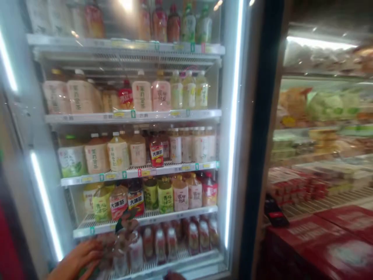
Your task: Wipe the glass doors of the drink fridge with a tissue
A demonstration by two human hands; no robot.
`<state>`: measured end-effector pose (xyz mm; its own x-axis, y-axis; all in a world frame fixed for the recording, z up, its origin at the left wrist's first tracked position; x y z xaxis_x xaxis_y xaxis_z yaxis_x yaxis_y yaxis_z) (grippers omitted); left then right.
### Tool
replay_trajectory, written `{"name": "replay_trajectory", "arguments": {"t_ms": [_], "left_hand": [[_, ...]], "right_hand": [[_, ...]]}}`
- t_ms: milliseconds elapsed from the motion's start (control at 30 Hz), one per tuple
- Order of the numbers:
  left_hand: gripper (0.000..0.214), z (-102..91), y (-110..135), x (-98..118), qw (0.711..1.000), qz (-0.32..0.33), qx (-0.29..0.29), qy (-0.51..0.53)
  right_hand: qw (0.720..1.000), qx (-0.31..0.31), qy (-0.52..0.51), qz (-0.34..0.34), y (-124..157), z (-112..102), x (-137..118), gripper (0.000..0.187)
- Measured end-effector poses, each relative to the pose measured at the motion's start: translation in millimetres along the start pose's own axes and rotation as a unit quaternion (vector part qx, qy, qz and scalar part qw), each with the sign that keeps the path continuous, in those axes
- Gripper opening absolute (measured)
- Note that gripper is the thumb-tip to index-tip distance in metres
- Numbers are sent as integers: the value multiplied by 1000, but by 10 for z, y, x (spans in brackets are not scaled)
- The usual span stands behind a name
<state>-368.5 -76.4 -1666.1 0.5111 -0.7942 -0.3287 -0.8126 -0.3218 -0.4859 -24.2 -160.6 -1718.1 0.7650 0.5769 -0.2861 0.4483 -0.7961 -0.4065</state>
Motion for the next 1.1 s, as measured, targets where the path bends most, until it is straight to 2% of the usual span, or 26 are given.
{"name": "replay_trajectory", "arguments": {"t_ms": [67, 133, 167, 200, 233, 267, 300, 367, 467, 533, 600, 633, 700, 767, 800, 867, 933, 1000, 1033, 1100], "left_hand": [[25, -358, -435, -268, 999, 25, 20, -27], [24, -624, -946, -495, 997, 32, 57, -37], [24, -715, -1186, -577, 996, 27, 74, -43], [27, -773, -1395, -637, 994, 15, 93, -49], [32, -798, -1565, -676, 992, -4, 112, -55], [39, -788, -1690, -698, 989, -27, 129, -61], [47, -747, -1767, -708, 986, -52, 145, -67], [59, -599, -1796, -709, 978, -92, 167, -78], [67, -376, -1669, -729, 974, -103, 178, -94], [69, -350, -1609, -790, 974, -91, 175, -107], [72, -461, -1624, -894, 973, -82, 175, -126], [73, -552, -1653, -961, 972, -81, 175, -136], [74, -750, -1710, -1113, 968, -85, 181, -153], [74, -886, -1711, -1267, 964, -97, 187, -161], [74, -912, -1678, -1334, 963, -106, 186, -162], [74, -881, -1547, -1428, 964, -121, 178, -159], [75, -791, -1374, -1469, 966, -126, 166, -154], [75, -719, -1224, -1479, 968, -121, 158, -155], [75, -708, -1174, -1485, 968, -118, 155, -156], [75, -745, -1135, -1517, 968, -119, 151, -159]], "right_hand": [[998, 57, 26, -3, -388, -390, 88, 39], [989, 131, 68, 4, -874, -977, 169, 56], [979, 178, 96, 10, -1135, -1290, 185, 68], [957, 233, 170, 1, -1392, -1570, 175, 74], [948, 246, 202, -17, -1634, -1781, 157, 77], [941, 249, 227, -31, -1842, -1904, 137, 77], [935, 243, 254, -47, -1997, -1930, 125, 76], [930, 198, 297, -83, -2123, -1728, 153, 76], [909, 97, 373, -158, -1980, -1228, 319, 91], [882, 24, 420, -213, -1920, -1139, 413, 90], [864, 10, 451, -222, -2054, -1362, 391, 88], [865, 38, 457, -202, -2191, -1552, 328, 89], [874, 137, 446, -133, -2510, -1920, 137, 90], [874, 205, 431, -89, -2737, -2052, -39, 92], [873, 209, 431, -93, -2774, -1987, -90, 92], [865, 158, 451, -153, -2681, -1634, -98, 92], [836, 76, 484, -247, -2454, -1186, -21, 89], [800, 11, 507, -321, -2290, -922, 41, 84], [790, -6, 510, -340, -2289, -917, 35, 82], [794, -7, 503, -340, -2489, -1166, -84, 84]]}}
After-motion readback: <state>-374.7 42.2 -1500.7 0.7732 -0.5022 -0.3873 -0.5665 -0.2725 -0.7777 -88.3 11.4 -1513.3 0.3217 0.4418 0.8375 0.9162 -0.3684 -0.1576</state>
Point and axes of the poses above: each hand's wrist, its own y-axis away from the middle knuckle, its own z-axis out of the palm, x = y × z, the point moved 1 cm from there along -y, towards the middle knuckle, and after that the axes turned 15 degrees about -x, right-handed, at the moved point
